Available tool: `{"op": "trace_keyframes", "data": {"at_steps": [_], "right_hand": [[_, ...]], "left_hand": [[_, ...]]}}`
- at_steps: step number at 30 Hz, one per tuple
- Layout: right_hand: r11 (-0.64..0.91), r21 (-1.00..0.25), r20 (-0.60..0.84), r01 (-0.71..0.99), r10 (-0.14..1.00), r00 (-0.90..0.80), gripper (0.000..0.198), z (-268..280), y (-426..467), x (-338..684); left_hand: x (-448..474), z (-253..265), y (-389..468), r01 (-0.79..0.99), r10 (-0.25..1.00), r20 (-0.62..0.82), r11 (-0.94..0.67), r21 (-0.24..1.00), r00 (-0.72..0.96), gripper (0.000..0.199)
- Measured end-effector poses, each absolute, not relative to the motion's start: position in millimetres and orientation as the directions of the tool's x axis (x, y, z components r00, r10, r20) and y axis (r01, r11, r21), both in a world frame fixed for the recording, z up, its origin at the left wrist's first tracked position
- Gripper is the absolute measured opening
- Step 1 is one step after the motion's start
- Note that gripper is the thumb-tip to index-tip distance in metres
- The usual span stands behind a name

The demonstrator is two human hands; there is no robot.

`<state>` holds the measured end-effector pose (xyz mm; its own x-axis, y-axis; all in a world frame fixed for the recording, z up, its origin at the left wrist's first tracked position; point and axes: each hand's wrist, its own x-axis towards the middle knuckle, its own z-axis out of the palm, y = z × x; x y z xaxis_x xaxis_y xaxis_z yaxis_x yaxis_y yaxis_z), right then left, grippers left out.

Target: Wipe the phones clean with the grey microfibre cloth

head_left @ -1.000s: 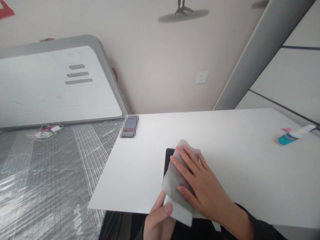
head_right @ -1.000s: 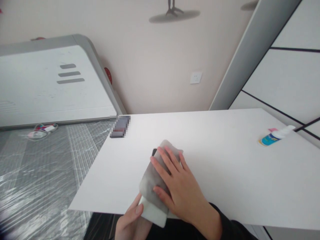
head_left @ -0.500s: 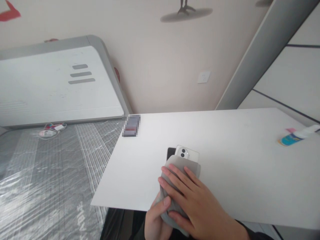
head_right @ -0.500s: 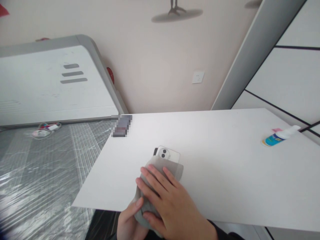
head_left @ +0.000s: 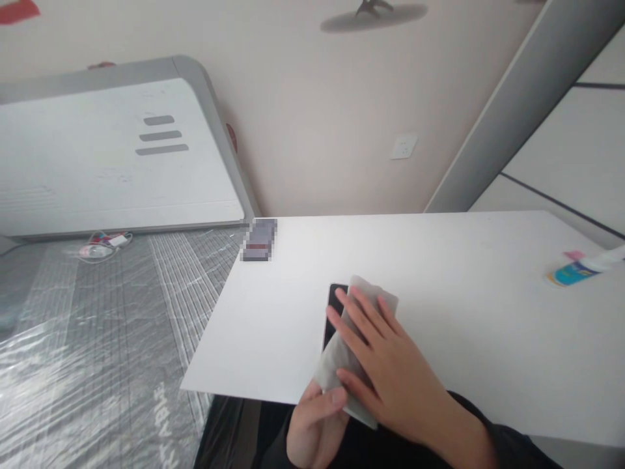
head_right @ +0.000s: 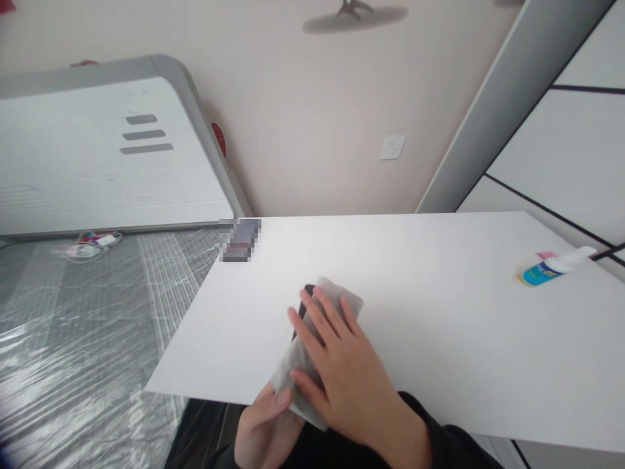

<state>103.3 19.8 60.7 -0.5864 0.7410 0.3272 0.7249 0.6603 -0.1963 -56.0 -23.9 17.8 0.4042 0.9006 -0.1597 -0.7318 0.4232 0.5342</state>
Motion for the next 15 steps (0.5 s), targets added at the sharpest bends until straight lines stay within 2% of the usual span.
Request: {"op": "trace_keyframes", "data": {"at_steps": [3,7,12,15], "right_hand": [[0.738,-0.199,0.294,0.645,0.673,-0.679,0.067,61.2,19.9,101.8],[0.614,-0.195,0.388,0.765,0.765,-0.515,0.064,62.5,18.2,98.3],[0.757,-0.173,0.370,0.630,0.643,-0.671,0.066,66.5,14.6,94.7],[0.632,-0.198,0.446,0.749,0.738,-0.505,0.061,65.9,19.5,96.7]], "left_hand": [[-53.5,12.6,-25.2,-0.739,0.918,-0.154,0.387,0.551,0.366,0.058],[-51.7,7.4,-26.8,-0.737,0.904,-0.112,0.403,0.542,0.412,0.054],[-58.9,17.9,-25.8,-0.682,0.917,-0.160,0.381,0.625,0.366,0.059],[-64.1,22.2,-26.7,-0.637,0.890,-0.177,0.428,0.642,0.420,0.062]]}}
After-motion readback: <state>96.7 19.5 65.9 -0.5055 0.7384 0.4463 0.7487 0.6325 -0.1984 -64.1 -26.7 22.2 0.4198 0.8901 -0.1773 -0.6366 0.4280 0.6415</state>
